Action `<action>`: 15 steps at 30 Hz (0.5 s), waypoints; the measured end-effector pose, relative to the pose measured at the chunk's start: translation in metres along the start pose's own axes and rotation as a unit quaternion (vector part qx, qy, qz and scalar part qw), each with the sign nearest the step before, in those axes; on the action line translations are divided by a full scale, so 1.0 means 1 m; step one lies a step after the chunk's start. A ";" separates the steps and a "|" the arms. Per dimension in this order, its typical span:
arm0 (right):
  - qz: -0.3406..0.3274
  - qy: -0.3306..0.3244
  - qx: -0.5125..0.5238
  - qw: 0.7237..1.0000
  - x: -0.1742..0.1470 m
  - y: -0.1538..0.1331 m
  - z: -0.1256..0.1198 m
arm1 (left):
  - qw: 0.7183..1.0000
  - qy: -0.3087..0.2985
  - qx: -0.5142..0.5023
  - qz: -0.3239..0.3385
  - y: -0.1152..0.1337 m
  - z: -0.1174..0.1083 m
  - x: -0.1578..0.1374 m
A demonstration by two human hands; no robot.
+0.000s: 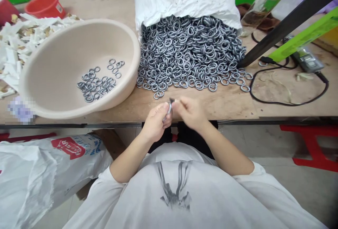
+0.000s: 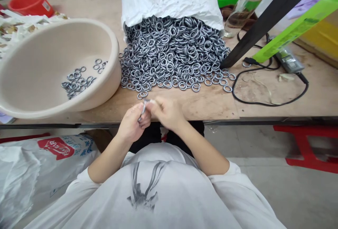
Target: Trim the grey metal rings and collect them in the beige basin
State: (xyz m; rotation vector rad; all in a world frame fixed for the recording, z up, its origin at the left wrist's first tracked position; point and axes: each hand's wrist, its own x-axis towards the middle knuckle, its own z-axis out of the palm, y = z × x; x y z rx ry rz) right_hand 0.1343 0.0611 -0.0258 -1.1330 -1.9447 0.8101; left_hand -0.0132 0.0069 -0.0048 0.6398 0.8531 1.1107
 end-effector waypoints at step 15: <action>0.064 -0.060 -0.175 0.981 0.048 -0.009 0.019 | 0.984 0.169 -0.010 0.050 0.025 -0.048 0.004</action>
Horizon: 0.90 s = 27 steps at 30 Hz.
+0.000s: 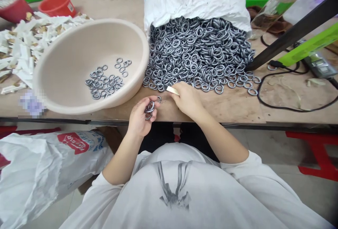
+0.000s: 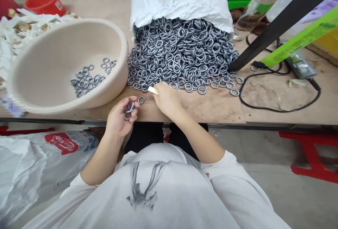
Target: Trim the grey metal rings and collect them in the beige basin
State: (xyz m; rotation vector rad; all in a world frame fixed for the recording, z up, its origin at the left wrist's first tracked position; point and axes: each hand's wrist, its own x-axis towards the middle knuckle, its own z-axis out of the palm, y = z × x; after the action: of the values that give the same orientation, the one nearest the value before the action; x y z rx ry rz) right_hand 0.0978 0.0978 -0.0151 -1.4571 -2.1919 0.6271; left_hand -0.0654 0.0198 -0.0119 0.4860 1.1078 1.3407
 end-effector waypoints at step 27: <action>-0.133 0.066 0.177 0.973 -0.066 0.005 -0.021 | 0.986 -0.144 -0.007 -0.078 -0.022 0.046 -0.014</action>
State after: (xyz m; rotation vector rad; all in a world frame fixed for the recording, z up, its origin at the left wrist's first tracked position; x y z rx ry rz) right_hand 0.1364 0.0412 -0.0082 -0.9767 -1.9996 0.7555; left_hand -0.0133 0.0156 -0.0046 0.5514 0.8780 1.1008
